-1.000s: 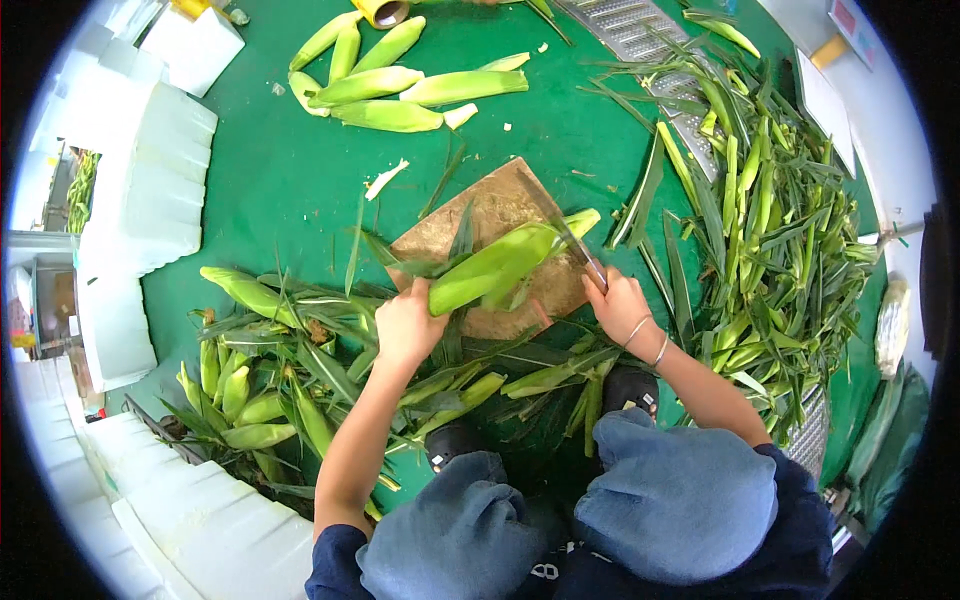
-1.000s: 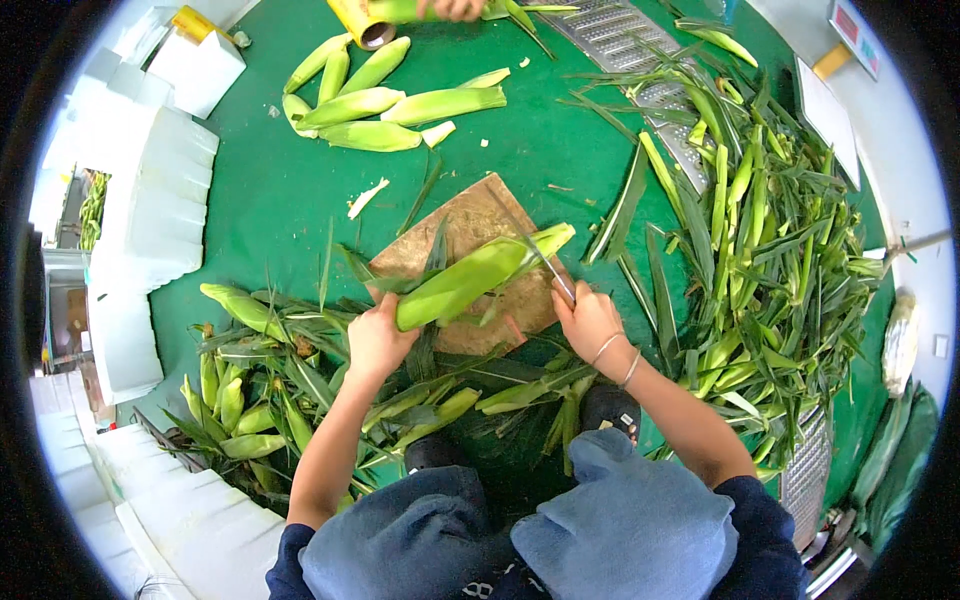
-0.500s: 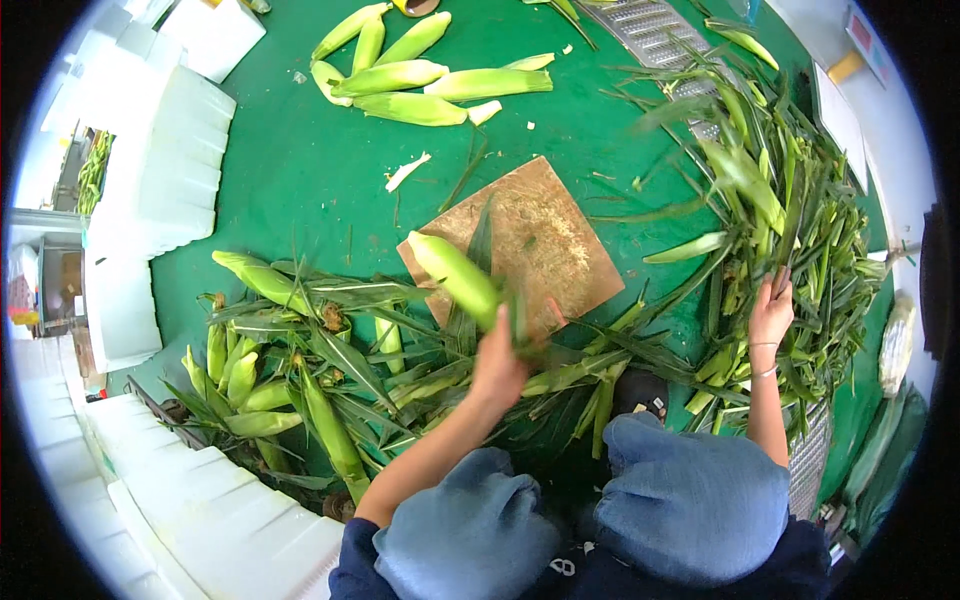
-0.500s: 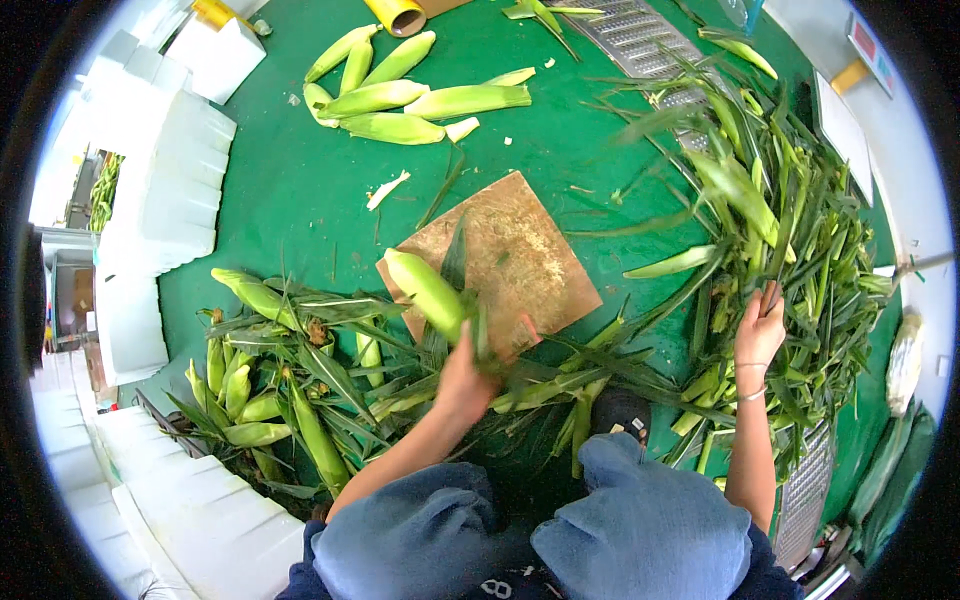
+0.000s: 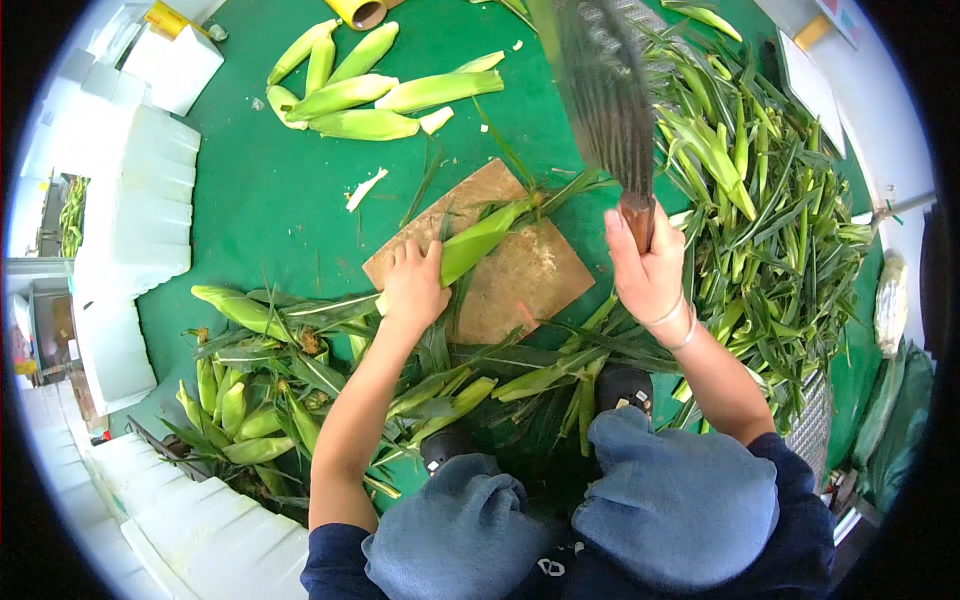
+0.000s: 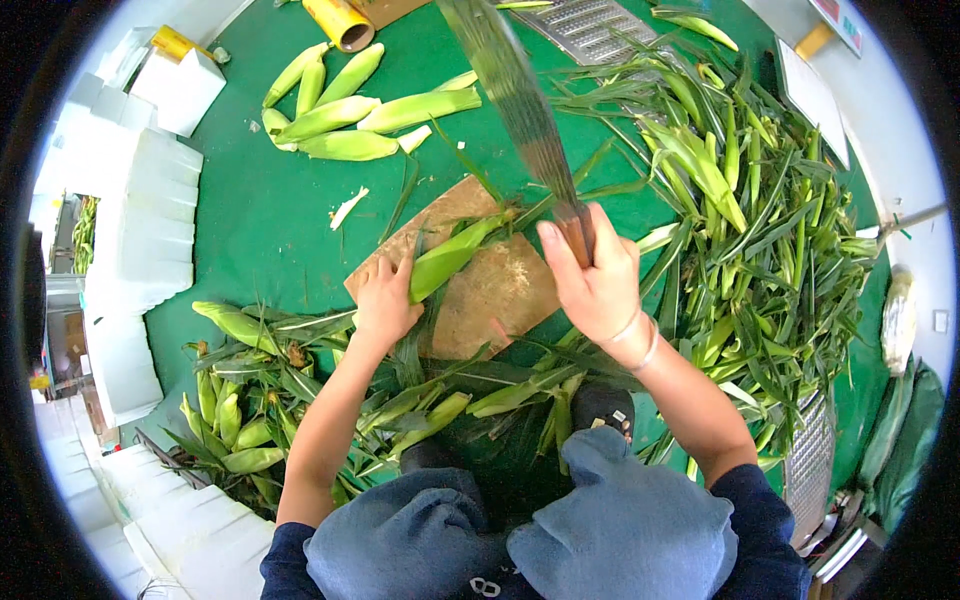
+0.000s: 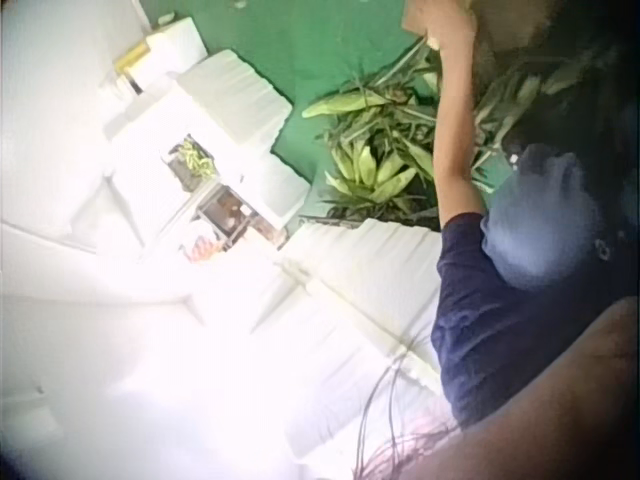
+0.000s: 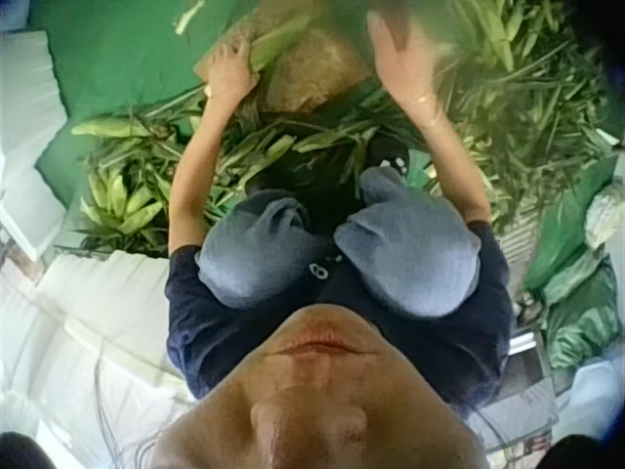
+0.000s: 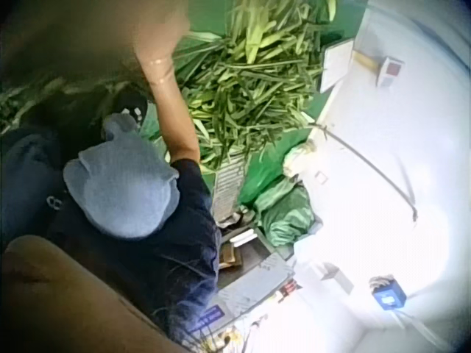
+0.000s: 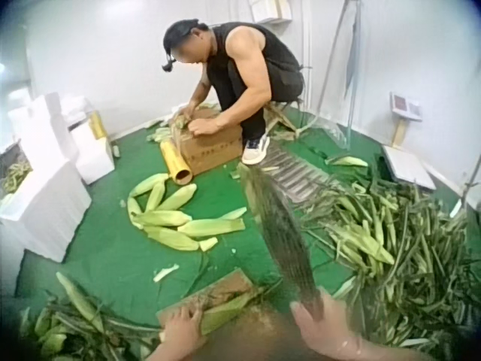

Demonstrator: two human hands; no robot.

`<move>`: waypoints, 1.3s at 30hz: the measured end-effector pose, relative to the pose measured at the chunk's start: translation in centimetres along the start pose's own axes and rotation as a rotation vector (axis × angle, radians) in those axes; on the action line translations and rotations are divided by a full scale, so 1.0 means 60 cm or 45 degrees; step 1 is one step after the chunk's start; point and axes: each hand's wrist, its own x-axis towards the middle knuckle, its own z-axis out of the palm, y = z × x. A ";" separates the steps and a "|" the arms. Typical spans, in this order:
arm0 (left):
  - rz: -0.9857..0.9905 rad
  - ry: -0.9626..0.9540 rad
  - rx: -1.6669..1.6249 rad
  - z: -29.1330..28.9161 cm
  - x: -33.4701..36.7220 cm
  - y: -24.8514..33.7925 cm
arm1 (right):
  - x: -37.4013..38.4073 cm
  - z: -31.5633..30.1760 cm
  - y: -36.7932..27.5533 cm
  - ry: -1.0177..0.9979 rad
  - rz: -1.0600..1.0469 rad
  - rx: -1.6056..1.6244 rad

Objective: The person uses a cleaver to trim the ends and husks off corn on a wooden cutting board before tossing the trimmed ears onto a pile.

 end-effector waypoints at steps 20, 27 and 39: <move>-0.985 -0.727 -2.755 0.044 -0.160 0.002 | -0.068 0.115 -0.001 -0.395 0.162 -0.075; -0.935 -0.719 -3.002 0.021 -0.209 0.003 | -0.129 0.074 0.126 -0.823 0.487 -0.520; -0.419 0.399 -2.770 -0.057 0.353 -0.129 | -0.311 -0.379 0.281 0.156 0.904 -0.551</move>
